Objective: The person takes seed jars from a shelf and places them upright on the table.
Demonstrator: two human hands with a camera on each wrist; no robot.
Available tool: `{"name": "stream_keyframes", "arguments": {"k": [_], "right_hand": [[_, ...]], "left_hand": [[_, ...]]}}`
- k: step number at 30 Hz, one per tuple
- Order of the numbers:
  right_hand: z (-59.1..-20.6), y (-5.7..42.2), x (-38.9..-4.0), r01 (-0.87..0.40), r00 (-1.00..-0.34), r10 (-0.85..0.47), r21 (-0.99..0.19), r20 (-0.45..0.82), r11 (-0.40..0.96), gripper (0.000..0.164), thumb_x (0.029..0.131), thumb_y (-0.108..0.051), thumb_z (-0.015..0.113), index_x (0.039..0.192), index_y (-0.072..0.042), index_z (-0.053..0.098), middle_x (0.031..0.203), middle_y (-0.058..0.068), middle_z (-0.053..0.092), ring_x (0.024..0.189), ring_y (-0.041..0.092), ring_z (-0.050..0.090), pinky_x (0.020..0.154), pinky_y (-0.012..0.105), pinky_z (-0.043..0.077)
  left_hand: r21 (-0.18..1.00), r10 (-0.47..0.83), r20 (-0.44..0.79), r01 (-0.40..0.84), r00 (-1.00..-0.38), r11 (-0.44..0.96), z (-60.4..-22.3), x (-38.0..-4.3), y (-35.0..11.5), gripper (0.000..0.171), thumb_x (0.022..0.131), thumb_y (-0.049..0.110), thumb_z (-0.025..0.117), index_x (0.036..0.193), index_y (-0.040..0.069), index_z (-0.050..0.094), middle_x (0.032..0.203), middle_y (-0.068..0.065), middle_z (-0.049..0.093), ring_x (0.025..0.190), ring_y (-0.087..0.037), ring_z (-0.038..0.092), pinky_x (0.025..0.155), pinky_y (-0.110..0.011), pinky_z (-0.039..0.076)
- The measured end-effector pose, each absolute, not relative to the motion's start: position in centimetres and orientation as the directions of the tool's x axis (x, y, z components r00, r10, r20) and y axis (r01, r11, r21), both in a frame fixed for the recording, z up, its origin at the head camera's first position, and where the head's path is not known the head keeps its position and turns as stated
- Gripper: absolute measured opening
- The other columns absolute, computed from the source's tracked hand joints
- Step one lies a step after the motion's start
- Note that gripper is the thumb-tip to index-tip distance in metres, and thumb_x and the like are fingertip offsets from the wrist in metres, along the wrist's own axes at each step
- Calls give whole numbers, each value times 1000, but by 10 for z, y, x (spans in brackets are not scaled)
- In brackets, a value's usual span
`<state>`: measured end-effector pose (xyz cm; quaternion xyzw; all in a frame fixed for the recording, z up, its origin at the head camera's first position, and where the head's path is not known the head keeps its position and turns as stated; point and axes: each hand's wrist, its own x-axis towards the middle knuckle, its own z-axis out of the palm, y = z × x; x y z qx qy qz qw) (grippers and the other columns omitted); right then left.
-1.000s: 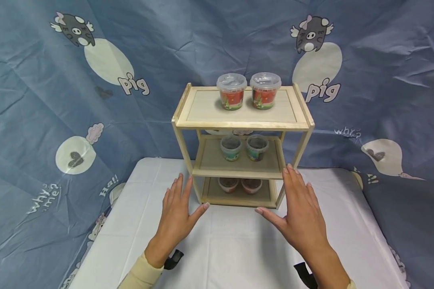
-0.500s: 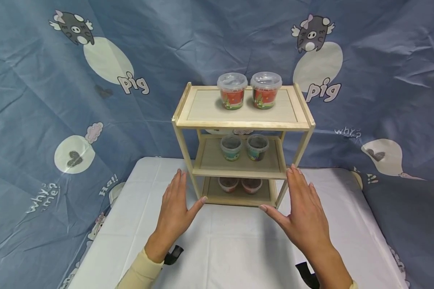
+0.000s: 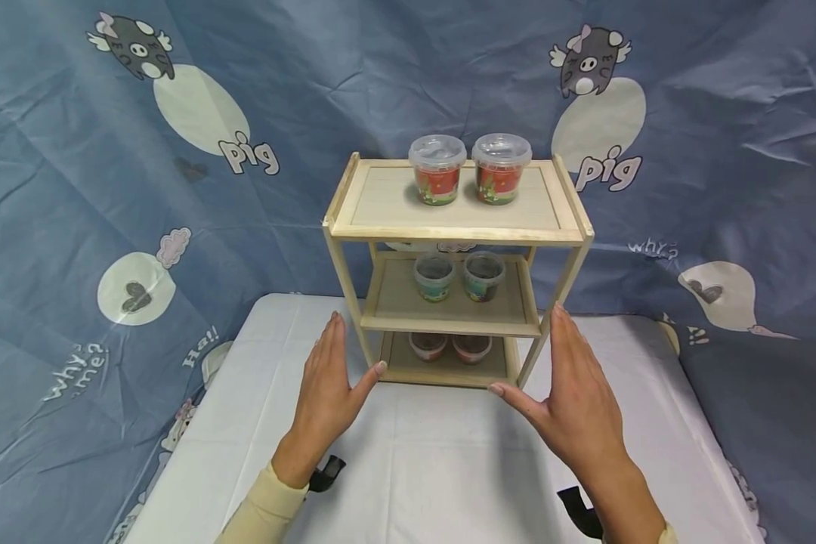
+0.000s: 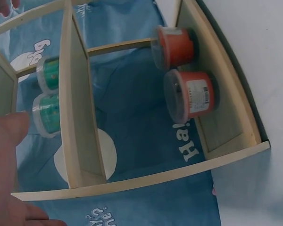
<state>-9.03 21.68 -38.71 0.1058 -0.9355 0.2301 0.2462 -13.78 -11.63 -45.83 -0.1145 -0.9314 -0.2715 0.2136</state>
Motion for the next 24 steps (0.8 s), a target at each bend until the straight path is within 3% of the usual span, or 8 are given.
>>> {"name": "stream_keyframes", "arguments": {"k": [4, 6, 10, 12, 14, 17, 21, 24], "right_hand": [[-384, 217, -89, -302, -857, -74, -382, 509, 874, 122, 65, -48, 86, 156, -17, 11, 158, 8, 22, 137, 36, 34, 91, 61, 38], [-383, 217, -88, -297, -858, -65, -389, 510, 872, 121, 66, -47, 86, 156, -19, 11, 157, 7, 24, 129, 37, 43, 81, 60, 42], [-383, 218, -86, -291, -857, -50, -403, 512, 868, 118, 67, -46, 86, 156, -20, 13, 155, 6, 29, 95, 34, 58, 61, 55, 45], [-383, 219, -85, -306, -842, -53, -393, 537, 867, 118, 66, -43, 87, 155, -18, 15, 154, 6, 32, 74, 23, 59, 55, 51, 45], [-384, 220, -86, -322, -819, -55, -379, 571, 867, 117, 64, -39, 89, 155, -17, 19, 152, 8, 36, 65, 21, 58, 54, 51, 45], [-383, 223, -87, -337, -795, -50, -371, 605, 865, 117, 62, -34, 90, 154, -15, 22, 151, 11, 37, 84, 27, 65, 62, 54, 47], [-379, 228, -88, -320, -805, -35, -384, 592, 866, 116, 63, -34, 90, 154, -17, 21, 154, 11, 31, 122, 40, 50, 73, 61, 44], [-375, 231, -90, -317, -802, -35, -375, 596, 871, 114, 65, -34, 89, 154, -16, 20, 155, 10, 29, 126, 38, 47, 77, 62, 43]], "left_hand": [[465, 84, 481, 335, -872, 819, -454, -141, -116, 97, 89, 58, 58, 153, 1, 13, 158, -17, 16, 146, -25, 13, 113, -48, 18], [466, 75, 490, 333, -869, 820, -452, -143, -116, 96, 89, 58, 58, 152, 1, 13, 158, -17, 17, 146, -25, 15, 113, -48, 18], [470, 61, 493, 325, -868, 820, -452, -143, -116, 95, 89, 57, 58, 153, 2, 13, 158, -16, 18, 145, -27, 17, 113, -47, 17], [474, 57, 493, 323, -868, 819, -453, -143, -116, 95, 90, 56, 58, 153, 3, 12, 158, -14, 16, 145, -28, 19, 113, -46, 17], [482, 51, 497, 325, -866, 813, -453, -144, -116, 94, 90, 55, 59, 153, 3, 12, 159, -12, 14, 144, -28, 19, 113, -45, 18], [498, 43, 497, 325, -866, 804, -452, -144, -115, 93, 91, 54, 59, 154, 4, 11, 160, -9, 9, 145, -27, 17, 113, -45, 19], [509, 29, 505, 325, -862, 797, -452, -145, -114, 92, 91, 54, 59, 153, 4, 13, 160, -12, 11, 145, -25, 16, 112, -47, 21], [505, 26, 521, 332, -853, 796, -450, -148, -115, 90, 92, 54, 56, 153, 3, 14, 159, -15, 15, 145, -27, 16, 112, -48, 20]]}}
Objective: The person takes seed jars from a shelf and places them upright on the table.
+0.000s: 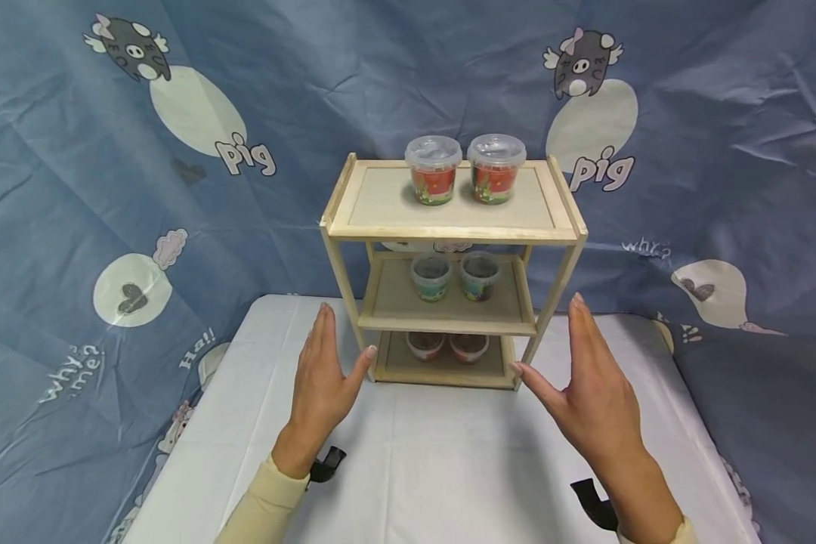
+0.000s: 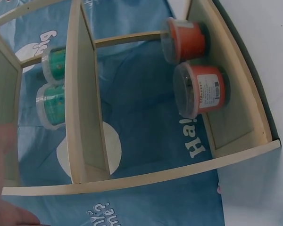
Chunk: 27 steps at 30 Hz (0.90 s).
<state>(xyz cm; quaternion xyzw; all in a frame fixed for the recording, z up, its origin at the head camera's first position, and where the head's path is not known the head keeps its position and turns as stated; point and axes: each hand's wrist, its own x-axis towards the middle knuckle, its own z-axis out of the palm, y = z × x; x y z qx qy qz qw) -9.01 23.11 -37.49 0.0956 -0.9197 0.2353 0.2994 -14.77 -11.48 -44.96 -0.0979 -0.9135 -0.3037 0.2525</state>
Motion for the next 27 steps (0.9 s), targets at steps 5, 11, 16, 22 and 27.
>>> {"name": "stream_keyframes", "arguments": {"k": [5, 11, 16, 22, 27], "right_hand": [[-371, 234, -95, -325, -786, -41, -357, 617, 876, 114, 64, -34, 89, 154, -16, 21, 154, 11, 30, 133, 38, 40, 83, 63, 41], [-367, 233, -96, -341, -787, -33, -389, 616, 856, 114, 64, -32, 90, 154, -18, 22, 155, 9, 29, 135, 35, 38, 89, 61, 39], [-364, 232, -96, -371, -761, -39, -386, 648, 845, 115, 63, -30, 90, 154, -19, 21, 155, 8, 29, 136, 34, 37, 94, 58, 37], [-364, 233, -97, -392, -736, -41, -377, 676, 839, 104, 75, -69, 67, 153, -15, 24, 154, 11, 31, 137, 34, 35, 105, 52, 31], [-361, 234, -101, -406, -707, -43, -355, 706, 842, 103, 77, -75, 57, 152, -11, 28, 152, 14, 33, 136, 37, 36, 105, 52, 31]], "left_hand": [[518, 22, 520, 336, -854, 786, -444, -152, -116, 88, 94, 56, 51, 153, 4, 12, 160, -12, 11, 146, -26, 13, 113, -47, 17], [546, 10, 515, 338, -857, 767, -441, -155, -116, 89, 94, 56, 51, 153, 1, 12, 160, -11, 8, 146, -25, 11, 114, -46, 16], [570, 6, 511, 343, -860, 747, -439, -159, -114, 90, 94, 56, 51, 153, 1, 11, 160, -10, 7, 147, -22, 9, 113, -46, 17], [581, 2, 514, 350, -857, 734, -438, -161, -112, 91, 94, 55, 52, 153, 0, 11, 161, -5, 2, 147, -22, 8, 113, -46, 18], [576, 14, 531, 374, -847, 727, -437, -165, -110, 89, 94, 54, 53, 152, -1, 13, 160, -7, 5, 146, -23, 10, 114, -44, 18]]}}
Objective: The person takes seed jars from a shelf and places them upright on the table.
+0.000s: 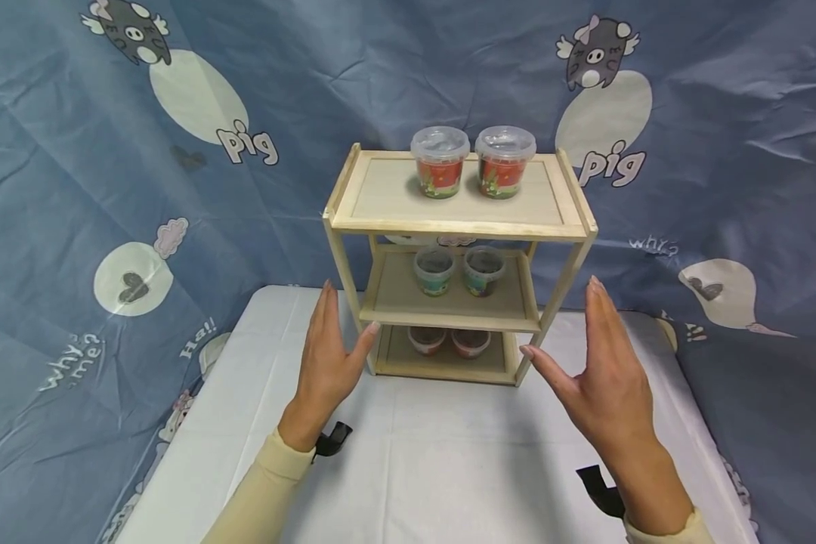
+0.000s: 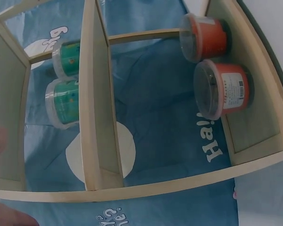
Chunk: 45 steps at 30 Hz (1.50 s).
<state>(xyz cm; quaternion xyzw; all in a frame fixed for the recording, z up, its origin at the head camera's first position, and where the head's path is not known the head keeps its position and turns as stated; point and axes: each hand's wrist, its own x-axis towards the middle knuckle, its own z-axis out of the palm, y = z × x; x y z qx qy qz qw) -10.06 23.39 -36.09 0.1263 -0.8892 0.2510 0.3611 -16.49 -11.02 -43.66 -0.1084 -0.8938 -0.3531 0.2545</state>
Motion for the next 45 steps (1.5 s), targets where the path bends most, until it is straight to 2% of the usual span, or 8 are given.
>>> {"name": "stream_keyframes", "arguments": {"k": [6, 13, 20, 28, 35, 45], "right_hand": [[-351, 232, -103, -444, -660, -50, -335, 750, 831, 102, 79, -73, 58, 150, -6, 31, 150, 16, 35, 135, 39, 37, 107, 51, 29], [-344, 234, -106, -444, -656, -41, -341, 754, 829, 103, 79, -72, 59, 150, -5, 30, 152, 15, 34, 136, 38, 35, 109, 51, 27], [-340, 235, -106, -445, -671, -30, -370, 741, 815, 103, 78, -73, 59, 151, -6, 29, 152, 16, 32, 138, 38, 32, 109, 52, 26], [-328, 233, -102, -452, -658, -22, -372, 752, 811, 101, 80, -72, 58, 150, -5, 31, 152, 15, 33, 138, 36, 32, 109, 50, 25], [-318, 233, -101, -447, -656, -8, -381, 755, 809, 101, 79, -73, 57, 150, -6, 31, 152, 15, 34, 138, 36, 32, 109, 51, 25], [-309, 240, -113, -493, -632, -64, -337, 772, 802, 96, 81, -69, 59, 149, -6, 33, 150, 13, 37, 136, 35, 36, 110, 48, 27]], "left_hand": [[587, 4, 542, 382, -840, 714, -434, -168, -108, 88, 94, 54, 52, 153, 1, 14, 159, -11, 12, 146, -20, 11, 113, -44, 19], [602, 9, 528, 382, -849, 702, -435, -166, -107, 88, 94, 53, 53, 153, 3, 13, 159, -14, 14, 146, -23, 13, 112, -46, 21], [636, -11, 526, 385, -851, 669, -434, -167, -107, 85, 94, 52, 53, 154, 7, 12, 159, -10, 13, 145, -18, 13, 110, -46, 25], [637, -16, 556, 414, -831, 650, -431, -171, -104, 83, 95, 50, 53, 154, 6, 16, 159, -8, 14, 144, -20, 17, 111, -44, 25], [666, -39, 542, 401, -839, 630, -427, -171, -104, 81, 95, 50, 53, 153, 4, 19, 158, -6, 17, 144, -18, 18, 111, -44, 25], [677, -46, 557, 421, -829, 603, -426, -175, -101, 79, 95, 47, 54, 152, 3, 21, 157, -8, 20, 143, -20, 21, 110, -46, 26]]}}
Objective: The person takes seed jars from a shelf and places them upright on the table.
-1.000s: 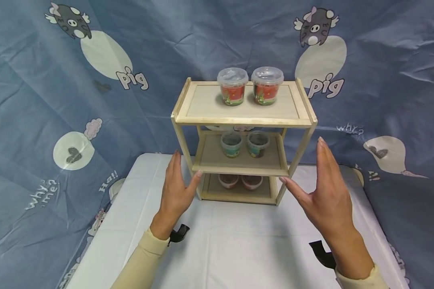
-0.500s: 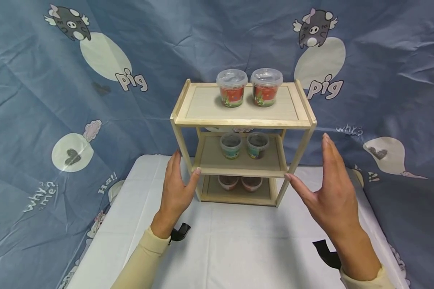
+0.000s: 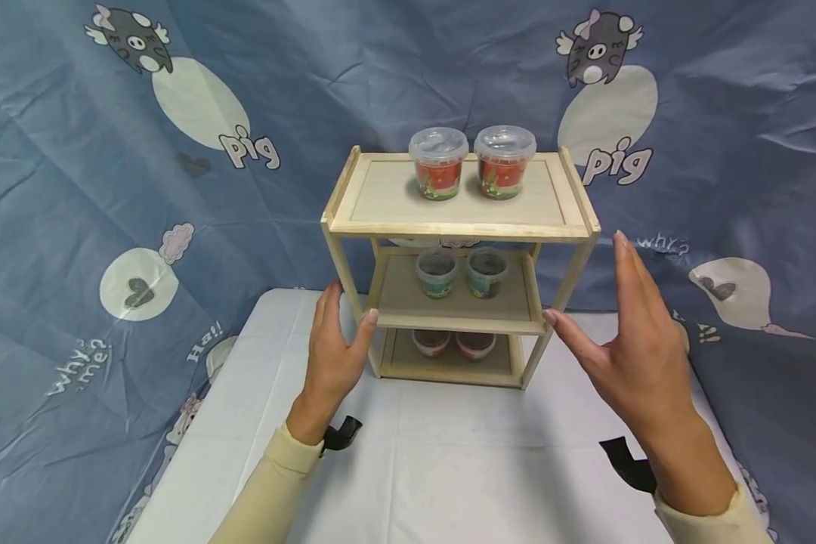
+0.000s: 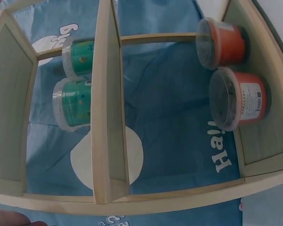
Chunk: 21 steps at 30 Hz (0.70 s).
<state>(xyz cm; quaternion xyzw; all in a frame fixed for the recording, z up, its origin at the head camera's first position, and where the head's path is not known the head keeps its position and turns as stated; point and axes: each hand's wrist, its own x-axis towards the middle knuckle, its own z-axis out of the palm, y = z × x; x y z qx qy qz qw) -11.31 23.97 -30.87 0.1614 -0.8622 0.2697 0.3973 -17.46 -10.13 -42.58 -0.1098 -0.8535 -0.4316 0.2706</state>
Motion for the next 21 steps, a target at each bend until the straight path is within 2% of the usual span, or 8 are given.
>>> {"name": "stream_keyframes", "arguments": {"k": [3, 6, 9, 12, 18, 21], "right_hand": [[-302, 238, -115, -498, -644, -66, -352, 762, 793, 95, 81, -69, 58, 149, -7, 34, 150, 13, 37, 137, 34, 35, 110, 48, 26], [-297, 236, -117, -495, -661, -65, -369, 747, 787, 92, 82, -64, 63, 149, -8, 34, 150, 14, 37, 137, 34, 35, 109, 49, 27], [-292, 236, -119, -482, -680, -63, -381, 731, 789, 86, 82, -42, 75, 150, -10, 34, 149, 14, 38, 136, 34, 36, 107, 51, 30], [-290, 238, -122, -458, -701, -55, -390, 711, 799, 87, 79, -23, 81, 150, -12, 33, 150, 13, 38, 136, 34, 37, 105, 52, 31], [-290, 247, -128, -465, -685, -70, -362, 725, 808, 87, 78, -25, 82, 150, -14, 35, 149, 12, 39, 136, 34, 37, 108, 49, 29], [-288, 248, -132, -464, -687, -70, -363, 723, 808, 91, 74, -17, 84, 150, -17, 34, 150, 8, 38, 135, 32, 38, 109, 47, 29]], "left_hand": [[670, -37, 573, 443, -819, 596, -426, -177, -101, 78, 96, 46, 55, 153, 6, 21, 156, -6, 22, 142, -18, 22, 110, -44, 27], [664, -30, 592, 465, -806, 586, -425, -179, -101, 76, 96, 44, 55, 153, 10, 20, 156, -3, 23, 141, -16, 24, 109, -43, 28], [663, -32, 605, 481, -796, 573, -424, -181, -100, 74, 96, 43, 55, 154, 14, 19, 155, 1, 23, 140, -15, 26, 109, -42, 29], [673, -33, 610, 495, -792, 549, -423, -181, -99, 72, 96, 41, 56, 154, 17, 19, 154, 3, 24, 139, -14, 28, 108, -42, 31], [702, -45, 592, 487, -805, 520, -420, -182, -97, 73, 96, 41, 56, 154, 20, 17, 153, 4, 26, 137, -14, 31, 107, -42, 33], [720, -60, 580, 477, -812, 504, -419, -182, -98, 74, 96, 41, 56, 154, 17, 16, 151, -1, 30, 135, -16, 34, 105, -44, 34]]}}
